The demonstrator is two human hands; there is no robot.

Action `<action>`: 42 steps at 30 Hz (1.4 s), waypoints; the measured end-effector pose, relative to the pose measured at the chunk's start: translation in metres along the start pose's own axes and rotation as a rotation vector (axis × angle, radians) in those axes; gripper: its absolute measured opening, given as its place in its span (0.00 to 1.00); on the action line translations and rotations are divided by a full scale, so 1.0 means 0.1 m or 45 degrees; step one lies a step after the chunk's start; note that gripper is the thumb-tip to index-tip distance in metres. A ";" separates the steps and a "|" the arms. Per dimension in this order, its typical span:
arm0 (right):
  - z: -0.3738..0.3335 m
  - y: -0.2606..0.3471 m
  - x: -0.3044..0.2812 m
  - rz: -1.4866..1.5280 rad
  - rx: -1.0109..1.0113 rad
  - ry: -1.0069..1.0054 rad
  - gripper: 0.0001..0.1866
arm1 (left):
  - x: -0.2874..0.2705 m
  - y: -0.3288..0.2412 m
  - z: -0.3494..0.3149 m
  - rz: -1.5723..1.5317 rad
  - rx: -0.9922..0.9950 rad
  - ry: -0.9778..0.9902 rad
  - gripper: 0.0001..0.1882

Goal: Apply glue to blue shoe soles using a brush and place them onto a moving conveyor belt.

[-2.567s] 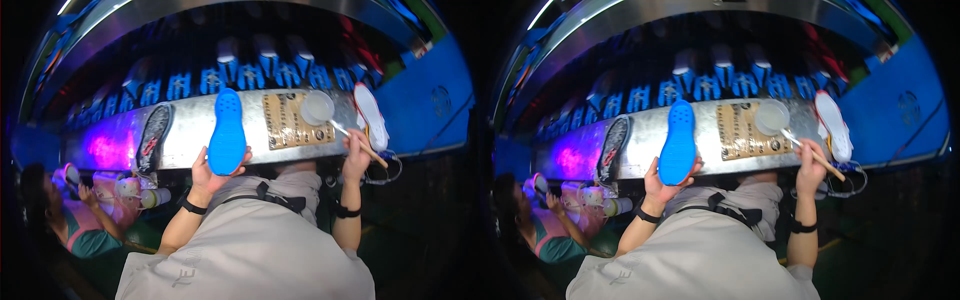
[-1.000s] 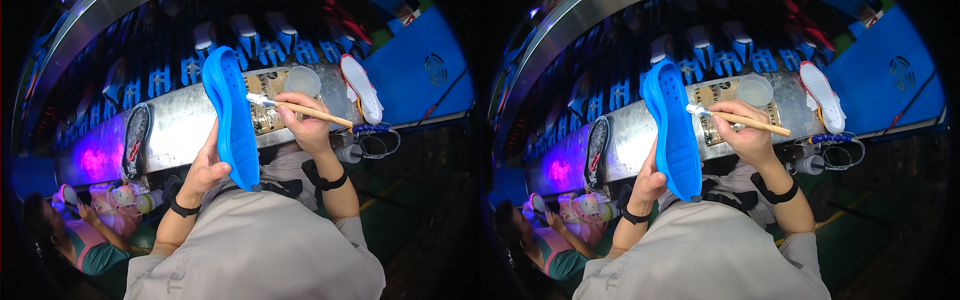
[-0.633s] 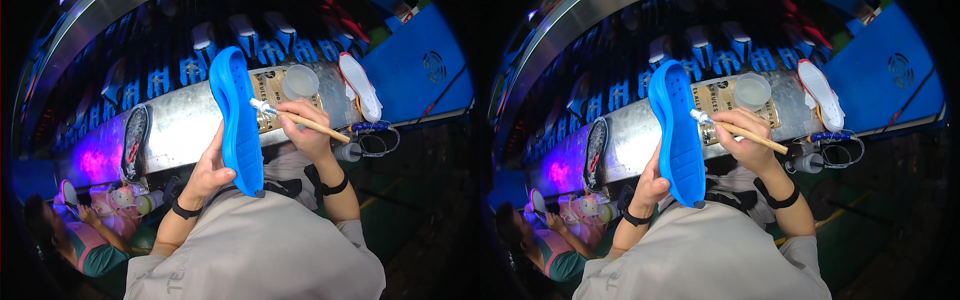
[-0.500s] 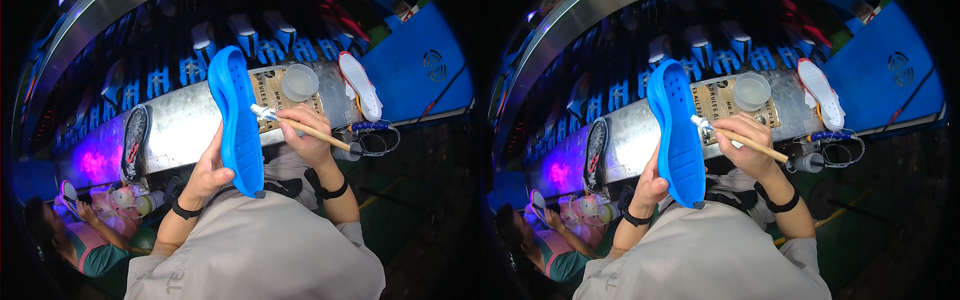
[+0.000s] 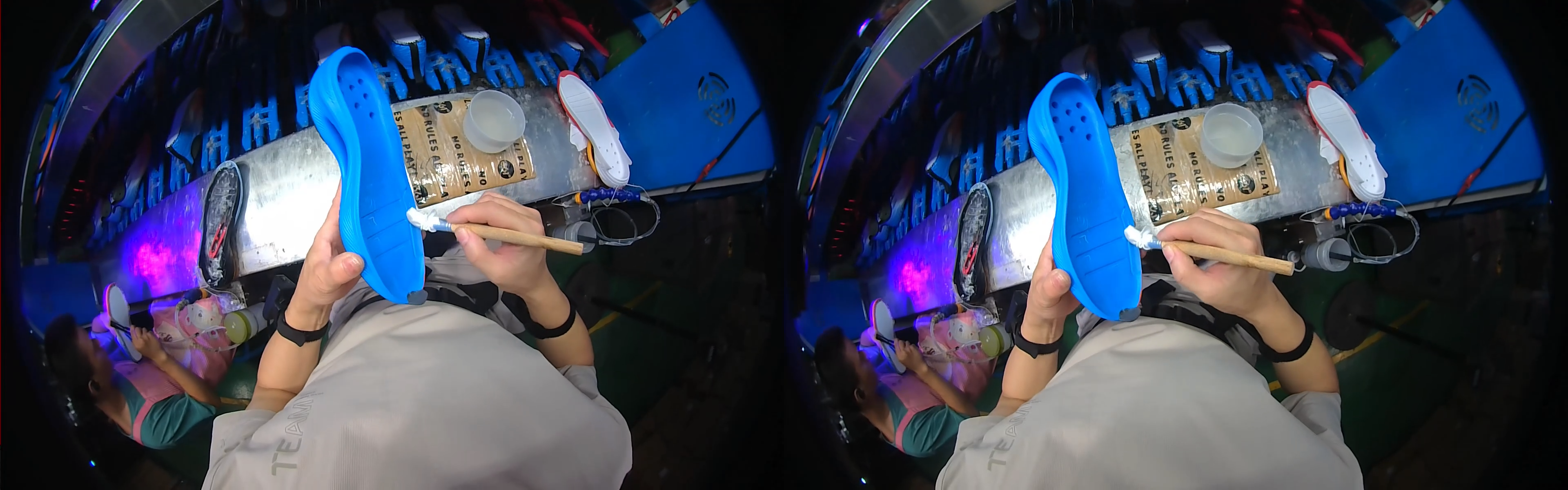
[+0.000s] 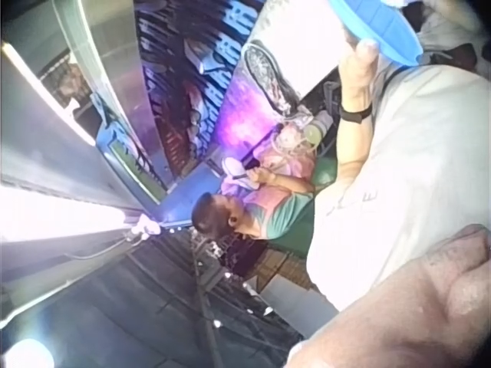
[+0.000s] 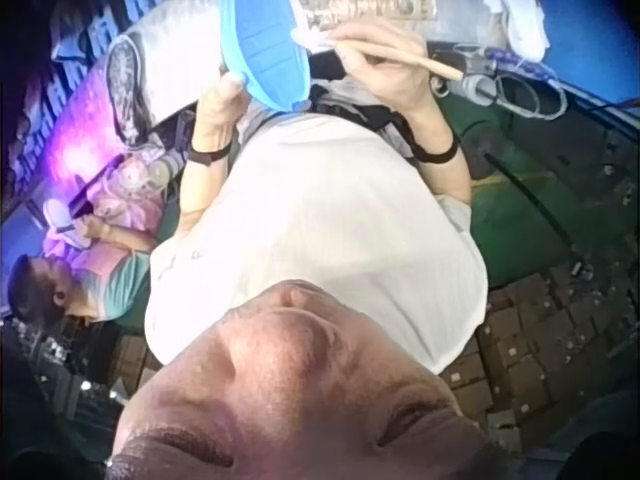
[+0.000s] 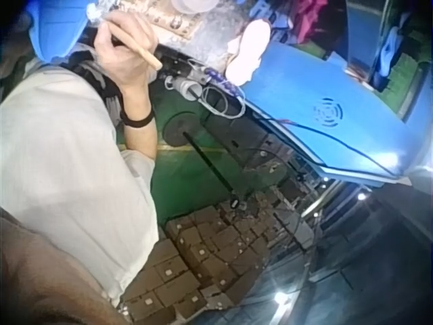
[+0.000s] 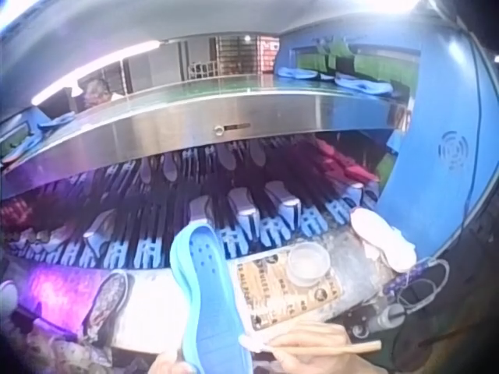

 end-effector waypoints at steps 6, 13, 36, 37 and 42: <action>-0.09 0.11 -0.01 0.087 0.068 0.065 0.07 | -0.04 -0.05 0.01 0.022 0.031 0.014 0.64; 0.06 0.06 -0.04 0.045 0.064 -0.071 0.05 | 0.08 -0.10 0.01 0.087 0.042 0.055 0.64; -0.11 0.16 -0.06 -0.066 -0.096 0.033 0.07 | -0.01 -0.08 0.05 0.170 0.118 0.030 0.64; -0.12 0.18 -0.07 -0.064 -0.098 0.030 0.07 | 0.04 -0.08 0.06 0.116 0.060 0.059 0.63; -0.25 0.04 -0.20 0.342 0.131 -0.096 0.06 | 0.06 -0.09 0.02 -0.246 -0.017 0.104 0.60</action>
Point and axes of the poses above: each hand's wrist, its own z-axis towards the middle knuckle, its own x-axis out of the palm, y = z × x, the point moved 5 cm from there along z, towards the middle knuckle, and after that the axes turned 7 degrees about -z, right-handed, at the moved point
